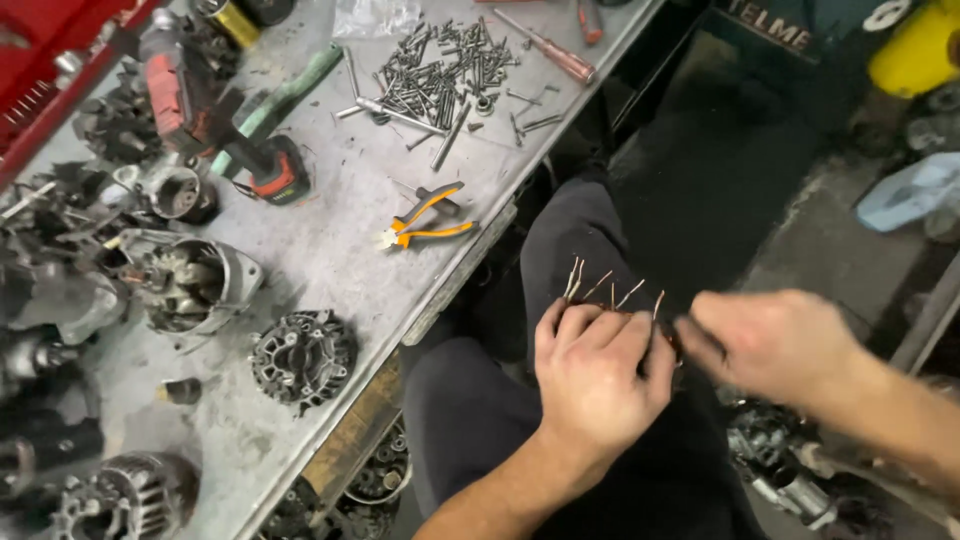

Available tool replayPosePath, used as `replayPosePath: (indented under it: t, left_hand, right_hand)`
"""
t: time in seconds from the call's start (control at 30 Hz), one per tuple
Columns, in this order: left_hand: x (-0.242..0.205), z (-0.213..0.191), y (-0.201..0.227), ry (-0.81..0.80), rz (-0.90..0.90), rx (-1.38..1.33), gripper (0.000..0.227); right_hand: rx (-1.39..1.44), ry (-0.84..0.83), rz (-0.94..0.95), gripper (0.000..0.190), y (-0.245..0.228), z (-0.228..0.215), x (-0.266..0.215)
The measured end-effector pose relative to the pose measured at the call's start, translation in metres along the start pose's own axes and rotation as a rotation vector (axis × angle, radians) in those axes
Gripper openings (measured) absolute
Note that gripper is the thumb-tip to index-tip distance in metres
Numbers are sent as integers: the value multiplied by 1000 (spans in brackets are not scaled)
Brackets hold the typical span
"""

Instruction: The person uses a small metal tool to scrape and clean the copper wire ends on a stator assembly held on their lap. They rotate the component to access different wire ends, repeatedly scraping the insulation or oxidation from the tips.

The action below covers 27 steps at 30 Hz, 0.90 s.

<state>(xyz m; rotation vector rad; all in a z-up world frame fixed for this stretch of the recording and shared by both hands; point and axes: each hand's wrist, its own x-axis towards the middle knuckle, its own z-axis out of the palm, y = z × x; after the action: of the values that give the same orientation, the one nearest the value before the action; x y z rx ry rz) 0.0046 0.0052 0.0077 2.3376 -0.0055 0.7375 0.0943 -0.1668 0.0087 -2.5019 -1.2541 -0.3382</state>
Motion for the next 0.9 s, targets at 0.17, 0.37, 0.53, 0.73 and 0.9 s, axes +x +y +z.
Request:
replayPosePath:
  t: [0.17, 0.37, 0.53, 0.73, 0.9]
  left_hand:
    - [2, 5, -5, 12, 29, 5, 13]
    - [-4, 0, -2, 15, -7, 0, 13]
    - [-4, 1, -4, 32, -11, -4, 12]
    - [4, -2, -5, 9, 4, -20, 12]
    - [21, -22, -26, -188, -22, -204, 14]
  right_hand:
    - [-76, 16, 35, 43, 10, 1, 5]
    - [-78, 8, 51, 38, 16, 8, 1]
    - [-36, -10, 9, 38, 15, 9, 1]
    - [11, 42, -90, 34, 13, 8, 4]
    - [-119, 16, 231, 39, 46, 8, 8]
